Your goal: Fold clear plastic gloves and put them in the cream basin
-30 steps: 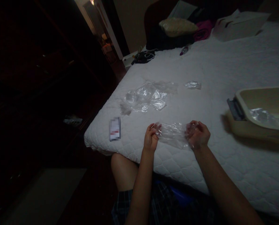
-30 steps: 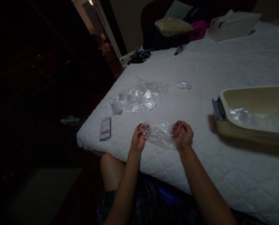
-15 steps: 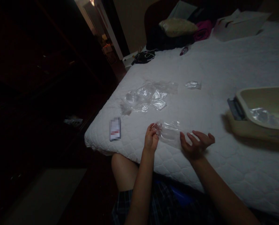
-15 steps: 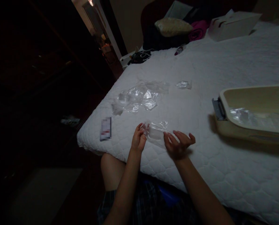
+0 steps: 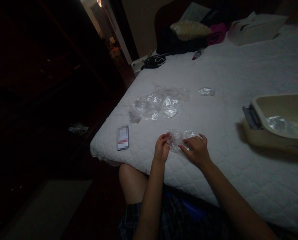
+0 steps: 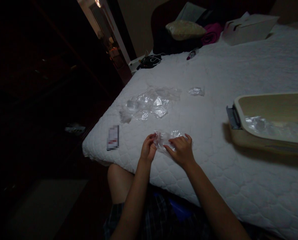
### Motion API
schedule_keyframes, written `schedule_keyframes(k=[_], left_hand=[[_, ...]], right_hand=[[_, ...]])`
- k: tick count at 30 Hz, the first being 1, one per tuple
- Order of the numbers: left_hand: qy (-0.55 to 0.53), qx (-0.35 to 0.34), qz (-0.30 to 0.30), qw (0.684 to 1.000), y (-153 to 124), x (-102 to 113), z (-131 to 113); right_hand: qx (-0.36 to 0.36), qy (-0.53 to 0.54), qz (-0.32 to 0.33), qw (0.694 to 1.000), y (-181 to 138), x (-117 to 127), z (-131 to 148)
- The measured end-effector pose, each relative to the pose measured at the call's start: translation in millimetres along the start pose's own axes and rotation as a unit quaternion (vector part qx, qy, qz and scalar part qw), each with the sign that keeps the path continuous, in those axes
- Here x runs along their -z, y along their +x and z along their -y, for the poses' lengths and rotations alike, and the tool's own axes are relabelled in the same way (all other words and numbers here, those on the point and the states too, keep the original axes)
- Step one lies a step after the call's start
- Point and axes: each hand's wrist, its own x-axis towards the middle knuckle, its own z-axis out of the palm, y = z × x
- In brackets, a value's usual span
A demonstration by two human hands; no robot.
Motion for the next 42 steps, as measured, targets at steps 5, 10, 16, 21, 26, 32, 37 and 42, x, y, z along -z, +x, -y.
schedule_keyframes(k=[5,10,16,21,26,32,37,42], left_hand=[[0.022,-0.009,0.024,0.999,-4,-1,0],[0.066,-0.048,0.061,0.995,-18,5,-3],[0.164,-0.102,0.165,0.967,-34,6,-11],[0.188,-0.108,0.223,0.950,-43,-5,-20],[0.165,-0.016,0.279,0.946,-57,-8,-30],[0.254,0.050,0.367,0.893,-73,-17,-45],[0.261,0.002,0.337,0.905,-78,-26,-45],[0.136,-0.001,0.253,0.958,-79,-25,-46]], right_hand=[[0.007,0.075,-0.007,0.997,-3,3,2],[-0.063,0.144,-0.095,0.983,-6,27,17],[-0.189,0.309,-0.075,0.929,1,63,45],[-0.240,0.362,-0.095,0.896,17,89,60],[-0.248,0.377,-0.146,0.880,30,109,67],[-0.261,0.359,-0.201,0.873,42,123,67],[-0.274,0.352,-0.237,0.863,48,128,65],[-0.318,0.369,-0.226,0.843,49,130,53]])
